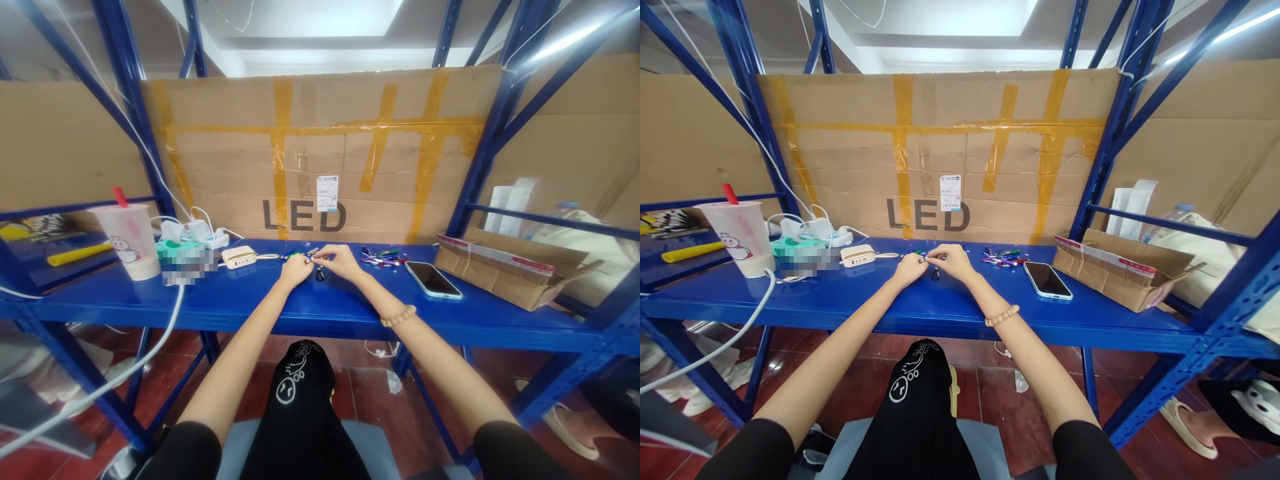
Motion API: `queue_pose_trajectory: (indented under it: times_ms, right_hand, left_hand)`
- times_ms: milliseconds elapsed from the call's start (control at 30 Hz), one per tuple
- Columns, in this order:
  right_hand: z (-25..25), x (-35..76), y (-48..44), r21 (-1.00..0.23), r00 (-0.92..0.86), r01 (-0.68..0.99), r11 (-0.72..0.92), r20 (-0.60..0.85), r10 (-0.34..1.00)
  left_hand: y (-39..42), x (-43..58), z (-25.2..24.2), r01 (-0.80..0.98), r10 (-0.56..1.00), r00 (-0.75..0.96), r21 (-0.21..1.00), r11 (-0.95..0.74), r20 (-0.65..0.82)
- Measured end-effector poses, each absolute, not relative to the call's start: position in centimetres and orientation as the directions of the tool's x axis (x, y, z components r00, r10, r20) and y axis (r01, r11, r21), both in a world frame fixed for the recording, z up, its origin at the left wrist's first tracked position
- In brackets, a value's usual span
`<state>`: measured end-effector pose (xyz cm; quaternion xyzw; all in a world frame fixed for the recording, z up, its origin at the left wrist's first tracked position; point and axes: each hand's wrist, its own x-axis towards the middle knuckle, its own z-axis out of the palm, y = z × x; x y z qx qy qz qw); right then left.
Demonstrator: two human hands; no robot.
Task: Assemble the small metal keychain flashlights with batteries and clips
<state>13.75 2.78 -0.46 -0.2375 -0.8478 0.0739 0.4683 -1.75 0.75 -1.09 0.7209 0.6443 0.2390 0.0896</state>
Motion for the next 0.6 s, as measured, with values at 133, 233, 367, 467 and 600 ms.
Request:
queue_pose_trajectory:
  times_ms: [133, 233, 367, 467, 600]
  right_hand:
    - [-0.48, 13.73, 2.73, -0.345, -0.46, 0.308, 0.887, 0.762, 0.456]
    - [-0.49, 13.72, 2.66, -0.337, -0.466, 0.305, 0.891, 0.763, 0.448]
    - [-0.57, 13.73, 2.7, -0.323, -0.474, 0.312, 0.893, 0.762, 0.441]
    - [-0.6, 13.71, 2.74, -0.313, -0.484, 0.318, 0.895, 0.758, 0.437]
    - [-0.55, 13.66, 2.66, -0.301, -0.495, 0.33, 0.895, 0.752, 0.435]
  left_hand:
    - [0.84, -1.78, -1.21, 0.89, 0.971, 0.061, 0.429, -0.158, 0.23]
    - [0.86, -1.77, -1.27, 0.893, 0.971, 0.065, 0.421, -0.159, 0.229]
    - [0.77, -1.73, -1.27, 0.894, 0.972, 0.072, 0.418, -0.163, 0.224]
    - [0.72, -1.7, -1.23, 0.894, 0.973, 0.071, 0.419, -0.16, 0.219]
    - [0.68, -1.7, -1.18, 0.893, 0.974, 0.064, 0.423, -0.152, 0.216]
